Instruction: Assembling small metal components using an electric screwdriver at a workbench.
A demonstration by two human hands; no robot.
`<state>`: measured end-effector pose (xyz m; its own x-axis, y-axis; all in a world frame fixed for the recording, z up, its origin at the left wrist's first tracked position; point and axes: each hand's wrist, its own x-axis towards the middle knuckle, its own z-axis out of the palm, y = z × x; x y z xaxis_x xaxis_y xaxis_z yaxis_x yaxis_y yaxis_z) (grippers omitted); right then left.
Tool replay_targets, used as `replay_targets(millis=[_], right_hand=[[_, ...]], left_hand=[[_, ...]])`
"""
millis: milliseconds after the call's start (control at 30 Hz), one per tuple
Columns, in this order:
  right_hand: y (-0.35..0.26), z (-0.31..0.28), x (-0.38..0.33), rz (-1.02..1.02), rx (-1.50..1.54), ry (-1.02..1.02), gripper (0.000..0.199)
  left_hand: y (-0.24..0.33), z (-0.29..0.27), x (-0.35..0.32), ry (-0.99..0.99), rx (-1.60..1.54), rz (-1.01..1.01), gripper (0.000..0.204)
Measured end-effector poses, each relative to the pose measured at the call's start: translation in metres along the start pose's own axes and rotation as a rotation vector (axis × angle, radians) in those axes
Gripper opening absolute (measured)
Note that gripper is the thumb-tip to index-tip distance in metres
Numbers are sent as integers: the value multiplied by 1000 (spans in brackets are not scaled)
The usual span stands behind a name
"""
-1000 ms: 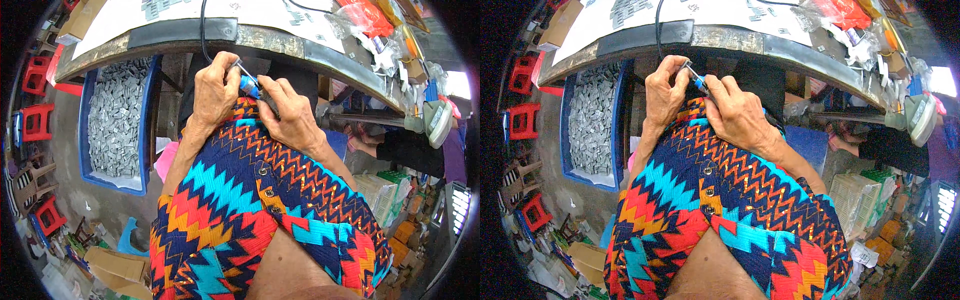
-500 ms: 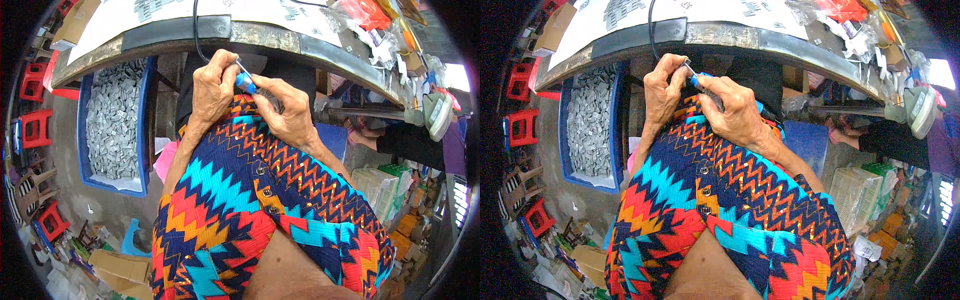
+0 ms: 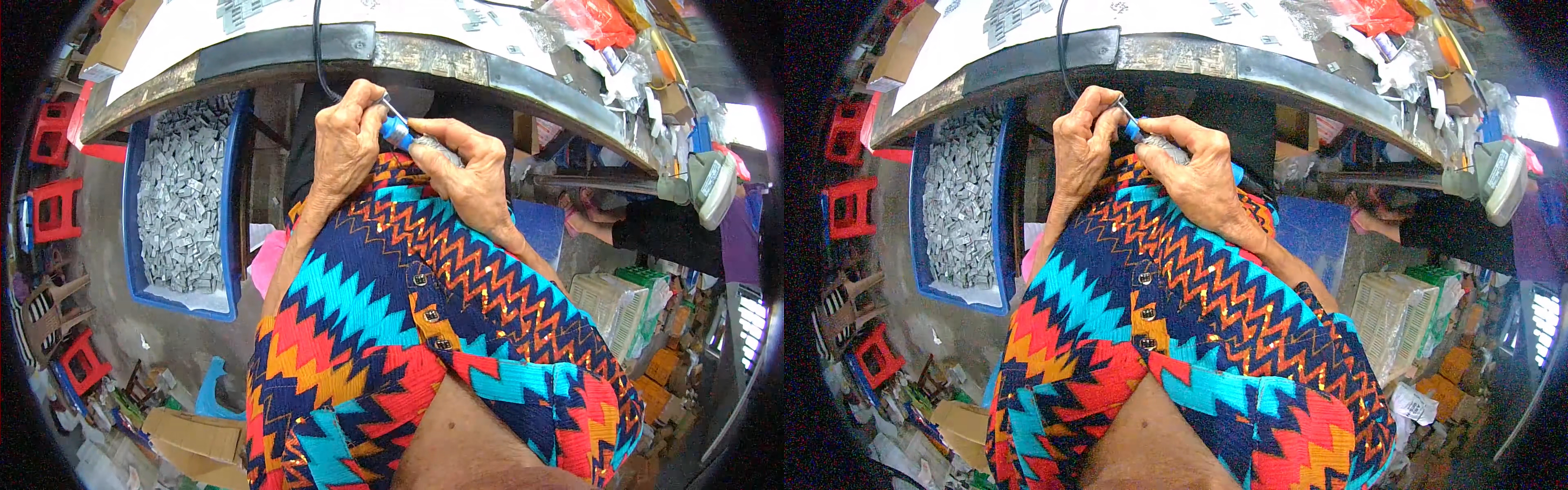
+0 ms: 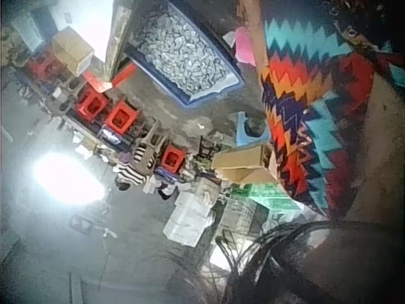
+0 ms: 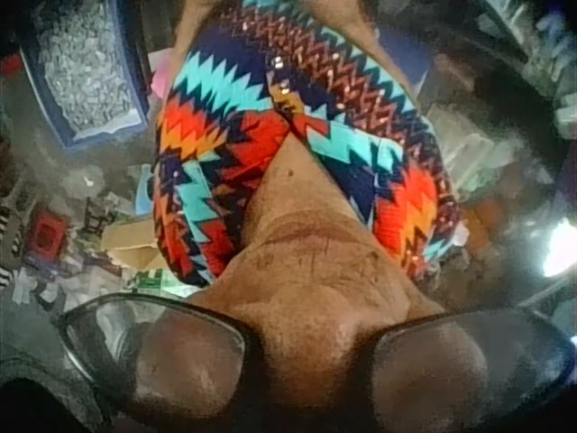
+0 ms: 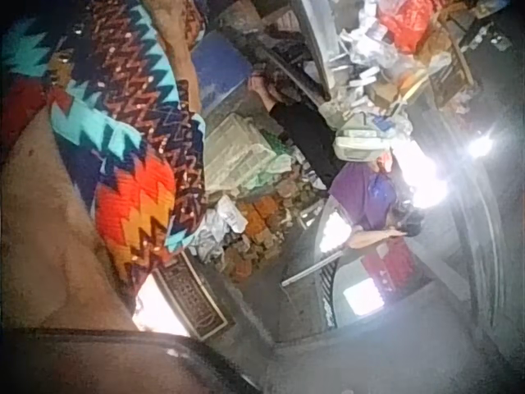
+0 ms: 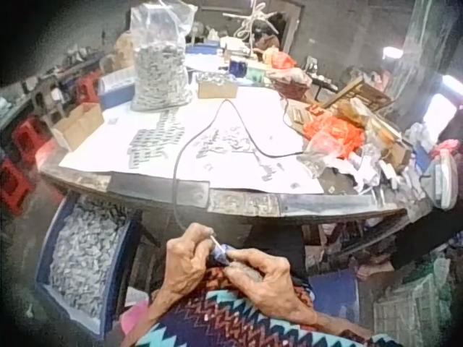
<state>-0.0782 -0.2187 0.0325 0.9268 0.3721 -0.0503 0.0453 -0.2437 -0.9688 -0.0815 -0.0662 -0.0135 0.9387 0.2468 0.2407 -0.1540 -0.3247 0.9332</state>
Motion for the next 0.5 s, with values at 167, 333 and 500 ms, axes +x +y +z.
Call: replay_targets(millis=[167,333,500], right_hand=[[0,0,-1,38,32,9,21],[7,-7,5,-61,-63,-115,24],[16,-25,2,-252,-340,-165,28]], left_hand=[[-4,2,1,-5,25,28,12],[-8,-3,-4,-67,58,-43,10],[1,-3,-4,-136,23,-172,12]])
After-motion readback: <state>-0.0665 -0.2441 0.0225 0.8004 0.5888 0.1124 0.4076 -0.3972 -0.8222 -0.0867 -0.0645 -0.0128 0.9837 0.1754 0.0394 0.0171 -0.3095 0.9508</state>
